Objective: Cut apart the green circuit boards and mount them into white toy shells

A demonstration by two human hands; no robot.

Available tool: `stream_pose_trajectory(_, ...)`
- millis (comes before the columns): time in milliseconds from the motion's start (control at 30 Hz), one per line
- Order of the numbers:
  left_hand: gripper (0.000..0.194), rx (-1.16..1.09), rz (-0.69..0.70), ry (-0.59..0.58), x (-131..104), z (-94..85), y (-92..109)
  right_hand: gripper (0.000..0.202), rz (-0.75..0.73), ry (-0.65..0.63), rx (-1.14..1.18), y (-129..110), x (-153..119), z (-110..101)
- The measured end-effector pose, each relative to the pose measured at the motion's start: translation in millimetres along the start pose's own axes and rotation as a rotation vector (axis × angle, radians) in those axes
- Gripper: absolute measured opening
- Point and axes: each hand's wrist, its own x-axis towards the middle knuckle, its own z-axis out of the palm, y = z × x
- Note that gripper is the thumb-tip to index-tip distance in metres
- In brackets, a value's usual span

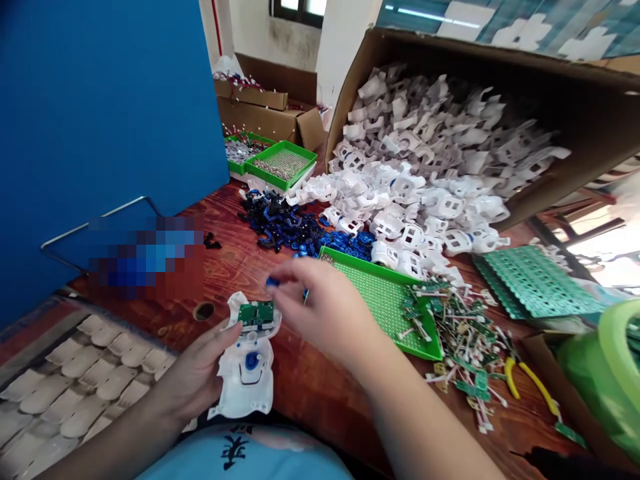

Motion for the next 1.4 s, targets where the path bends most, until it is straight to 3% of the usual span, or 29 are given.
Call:
stream_pose_trajectory(167,0.024,0.174,0.048,-0.083,2,8.0,-13,0.011,-0.177,-0.105,0.094,-12,-75,7)
stream_pose_trajectory(300,0.031,0.227,0.019,-0.071,5,13.4,-24,0.014,-0.084,0.009,0.022,1,-110,15)
stream_pose_trajectory(400,0.033,0.25,0.017,-0.006,7,13.8,-31,0.013,0.016,0.162,-0.076,13,-120,12)
stream_pose_trajectory(533,0.035,0.257,0.058,0.095,5,13.2,-36,0.01,0.035,0.224,-0.271,22,-90,7)
stream_pose_trajectory(667,0.048,0.284,0.072,0.154,-1,16.8,-37,0.016,0.041,0.123,-0.478,27,-23,19)
stream_pose_trajectory(800,0.057,0.314,0.059,0.252,-8,18.8,-35,0.021,0.073,0.035,-0.514,41,32,43)
stream_pose_trajectory(933,0.067,0.401,0.048,0.258,-13,15.0,-34,0.021,0.109,0.041,-0.524,47,42,52)
stream_pose_trajectory(1033,0.077,0.505,0.053,0.222,-13,11.5,-35,0.021,0.069,0.127,-0.519,39,14,39)
stream_pose_trajectory(1133,0.084,0.593,0.084,0.171,-12,10.3,-39,0.019,-0.006,0.316,-0.38,37,-47,19)
stream_pose_trajectory(1167,0.086,0.608,0.094,0.158,-12,10.5,-41,0.019,0.034,0.399,-0.301,41,-73,14)
stream_pose_trajectory(1233,0.089,0.638,0.124,0.14,-13,12.0,-45,0.016,0.229,0.531,-0.2,56,-128,7)
stream_pose_trajectory(1300,0.094,0.664,0.165,0.121,-13,15.0,-53,0.014,0.535,0.591,-0.194,75,-179,5)
stream_pose_trajectory(1367,0.101,0.676,0.193,0.081,-13,19.7,-63,0.018,0.834,0.569,-0.206,94,-218,8)
stream_pose_trajectory(1400,0.104,0.675,0.201,0.055,-13,22.7,-69,0.02,0.916,0.524,-0.239,101,-230,10)
